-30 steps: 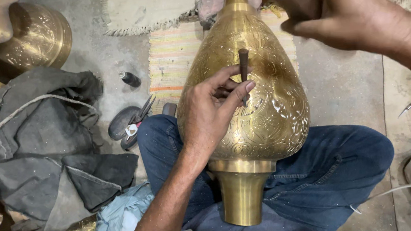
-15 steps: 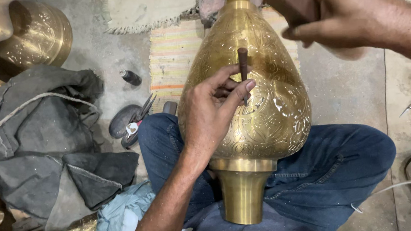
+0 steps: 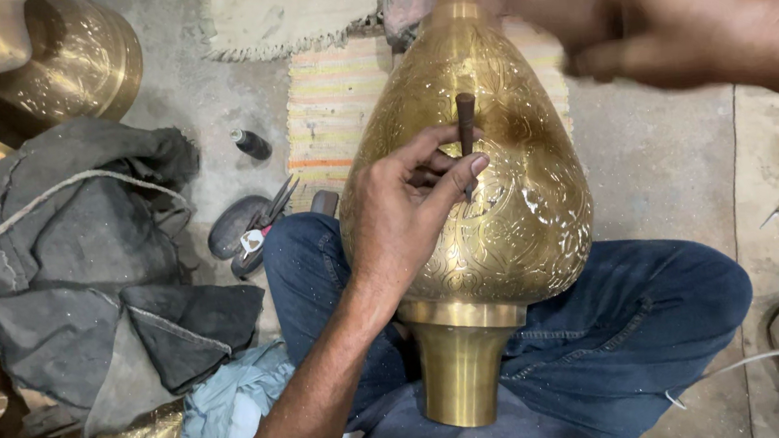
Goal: The person sits cross-legged on the floor holding a large brass vessel on their lap and engraves decorative patterns into its surface. They hold a chisel against the metal with one hand and strike it with a wooden mallet in the other, repositioning the chisel repeatedly to work across the patterned area.
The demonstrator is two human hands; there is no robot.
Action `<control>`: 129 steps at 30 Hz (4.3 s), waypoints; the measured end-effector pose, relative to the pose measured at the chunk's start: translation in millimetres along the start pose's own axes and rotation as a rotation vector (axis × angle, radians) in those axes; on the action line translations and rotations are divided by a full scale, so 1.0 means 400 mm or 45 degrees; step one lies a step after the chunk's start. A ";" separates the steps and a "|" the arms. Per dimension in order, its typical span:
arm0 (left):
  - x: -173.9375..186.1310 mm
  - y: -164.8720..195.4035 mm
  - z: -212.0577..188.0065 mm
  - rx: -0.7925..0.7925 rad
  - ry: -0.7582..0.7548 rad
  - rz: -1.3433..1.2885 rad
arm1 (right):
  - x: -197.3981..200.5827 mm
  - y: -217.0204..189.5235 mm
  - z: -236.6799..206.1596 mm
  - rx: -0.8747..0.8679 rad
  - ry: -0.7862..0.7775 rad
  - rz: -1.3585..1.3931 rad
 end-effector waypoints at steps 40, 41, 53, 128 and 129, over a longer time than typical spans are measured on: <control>-0.001 -0.003 -0.012 -0.066 0.016 0.111 | 0.006 -0.014 0.004 -0.051 0.100 -0.009; 0.000 -0.007 -0.009 -0.051 0.025 0.122 | 0.019 -0.020 0.008 -0.042 0.208 0.399; 0.012 0.005 -0.015 -0.041 0.031 0.152 | -0.006 0.024 -0.009 0.048 0.160 -0.598; 0.029 -0.002 -0.028 -0.066 0.088 0.175 | -0.018 -0.012 -0.034 0.066 0.053 -0.681; 0.030 -0.003 -0.027 -0.071 0.097 0.214 | -0.011 -0.016 -0.034 0.048 0.077 -0.646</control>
Point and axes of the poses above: each hand's wrist, its own z-axis towards the middle knuckle, its own x-axis out of the back of the hand, y = z × x, the point moved 8 cm from there along z, towards the middle knuckle, and after that the axes turned 9 degrees about y, right-handed, at the moved point
